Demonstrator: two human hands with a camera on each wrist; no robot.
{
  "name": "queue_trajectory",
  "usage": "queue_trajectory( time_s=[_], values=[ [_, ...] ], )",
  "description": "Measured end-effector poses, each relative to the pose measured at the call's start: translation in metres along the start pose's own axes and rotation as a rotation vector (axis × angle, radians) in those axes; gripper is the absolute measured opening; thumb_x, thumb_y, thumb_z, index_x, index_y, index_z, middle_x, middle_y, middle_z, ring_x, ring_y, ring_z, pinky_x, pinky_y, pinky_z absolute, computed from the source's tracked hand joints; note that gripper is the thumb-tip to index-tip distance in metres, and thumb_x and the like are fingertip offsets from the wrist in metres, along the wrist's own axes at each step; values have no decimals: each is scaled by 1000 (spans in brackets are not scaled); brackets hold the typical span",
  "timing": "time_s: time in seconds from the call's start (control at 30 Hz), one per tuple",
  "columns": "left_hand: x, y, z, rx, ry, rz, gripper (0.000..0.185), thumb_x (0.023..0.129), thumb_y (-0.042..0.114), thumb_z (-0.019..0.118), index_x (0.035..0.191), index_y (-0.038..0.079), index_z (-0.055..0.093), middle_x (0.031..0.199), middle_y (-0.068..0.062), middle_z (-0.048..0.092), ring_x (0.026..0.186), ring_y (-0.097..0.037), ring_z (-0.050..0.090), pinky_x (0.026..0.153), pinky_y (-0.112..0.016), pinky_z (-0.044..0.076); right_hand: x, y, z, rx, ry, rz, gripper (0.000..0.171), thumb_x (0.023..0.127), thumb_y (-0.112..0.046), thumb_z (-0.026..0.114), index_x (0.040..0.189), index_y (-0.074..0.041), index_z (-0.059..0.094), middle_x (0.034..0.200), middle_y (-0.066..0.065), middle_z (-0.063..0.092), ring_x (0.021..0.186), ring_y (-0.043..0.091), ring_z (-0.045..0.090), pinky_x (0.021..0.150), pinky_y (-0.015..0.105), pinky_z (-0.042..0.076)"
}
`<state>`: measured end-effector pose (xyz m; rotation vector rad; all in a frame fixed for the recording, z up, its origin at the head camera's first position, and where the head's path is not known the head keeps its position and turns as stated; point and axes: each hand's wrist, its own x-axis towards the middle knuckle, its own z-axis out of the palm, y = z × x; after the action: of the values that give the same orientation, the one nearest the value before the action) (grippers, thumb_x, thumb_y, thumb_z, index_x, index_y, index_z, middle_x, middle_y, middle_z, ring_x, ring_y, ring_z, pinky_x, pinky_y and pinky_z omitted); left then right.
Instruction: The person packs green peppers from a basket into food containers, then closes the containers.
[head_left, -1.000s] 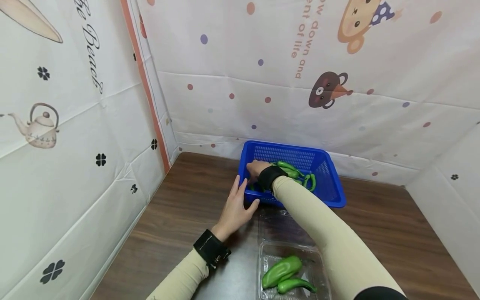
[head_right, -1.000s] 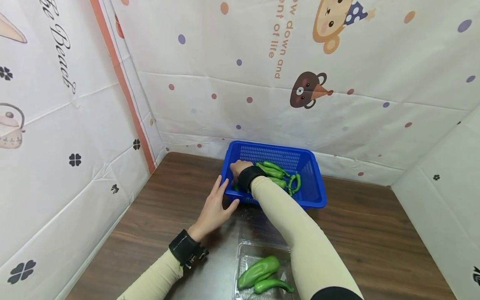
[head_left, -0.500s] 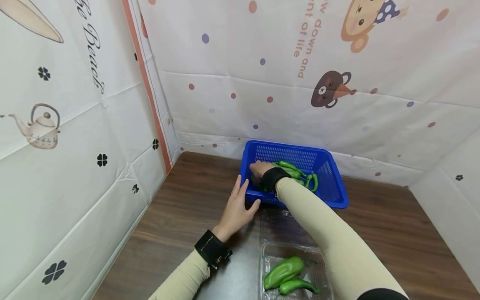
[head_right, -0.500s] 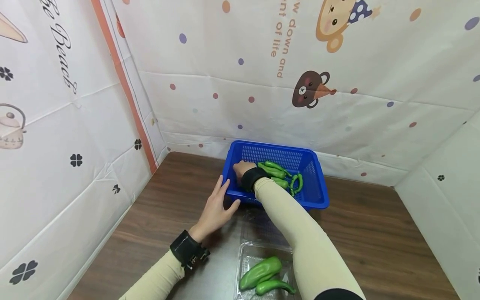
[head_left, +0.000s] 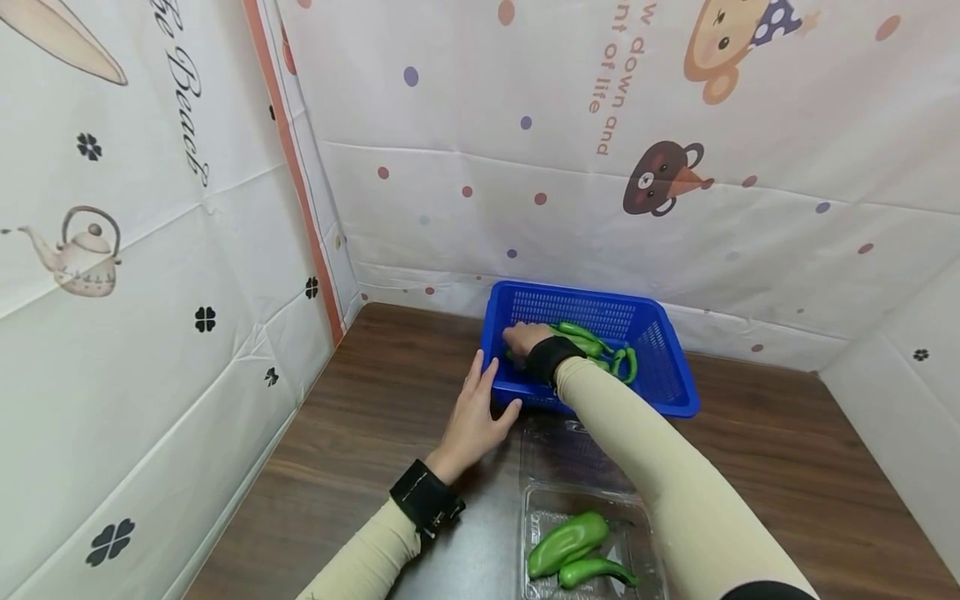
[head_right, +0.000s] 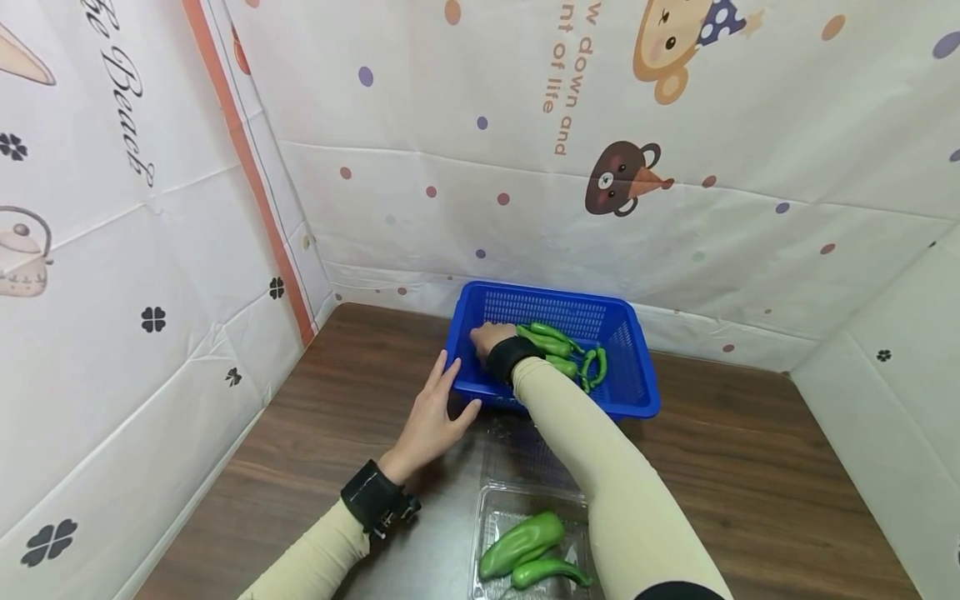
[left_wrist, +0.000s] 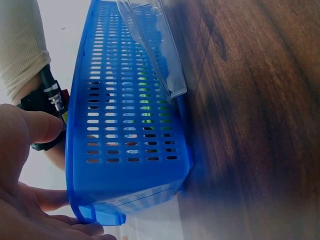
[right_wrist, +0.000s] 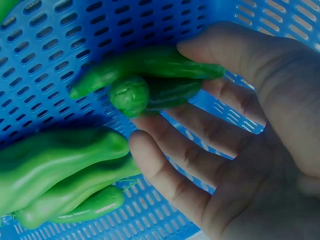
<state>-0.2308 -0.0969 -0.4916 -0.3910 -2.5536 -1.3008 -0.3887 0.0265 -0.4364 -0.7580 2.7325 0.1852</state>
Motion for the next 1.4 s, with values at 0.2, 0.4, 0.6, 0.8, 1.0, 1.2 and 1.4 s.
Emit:
queue_trajectory(
  time_s=[0.2,0.4,0.6,0.8,1.0,1.2,1.4],
  values=[
    [0,7,3,8,-14,-1,75,99,30,69,159,2,34,169,-21,14,149,-45,28,116,-59,32,-6,6,1,-20,23,15,15,92,-8,75,107,-9,70,106,12,70,92,28,64,85,45,56],
    [1,12,4,13,-25,-1,75,100,31,68,160,3,33,169,-21,15,150,-44,28,116,-58,33,-4,16,3,-20,8,46,19,90,-11,78,107,-11,69,105,11,71,91,29,65,89,49,55],
    [-1,14,6,-5,-35,-4,77,99,32,69,160,2,32,169,-21,16,153,-38,23,118,-57,32,-13,25,-1,-11,9,73,30,90,-17,81,117,-12,68,115,12,70,104,32,66,95,55,53],
    [-8,11,7,-2,-28,-28,78,99,33,69,160,2,31,168,-21,18,153,-40,22,117,-60,31,-35,33,-12,48,43,27,47,92,-20,79,135,-12,63,120,12,67,108,31,64,93,52,54],
    [-7,10,5,7,-5,-2,81,99,32,69,162,4,26,168,-22,18,153,-41,20,117,-61,29,-57,40,-25,73,98,5,43,92,-21,79,131,-14,62,111,8,66,99,27,64,86,49,56],
    [-6,14,3,-7,20,13,82,98,31,69,163,5,25,168,-24,18,153,-42,19,117,-63,28,-76,44,-30,103,171,-58,44,93,-24,80,130,-16,59,111,7,67,99,27,66,84,49,57],
    [-6,19,3,1,44,16,80,98,31,69,162,4,28,168,-24,18,154,-42,17,118,-64,24,-100,49,-29,176,271,-106,46,93,-24,78,132,-15,55,99,8,64,81,24,61,69,41,55]
  ],
)
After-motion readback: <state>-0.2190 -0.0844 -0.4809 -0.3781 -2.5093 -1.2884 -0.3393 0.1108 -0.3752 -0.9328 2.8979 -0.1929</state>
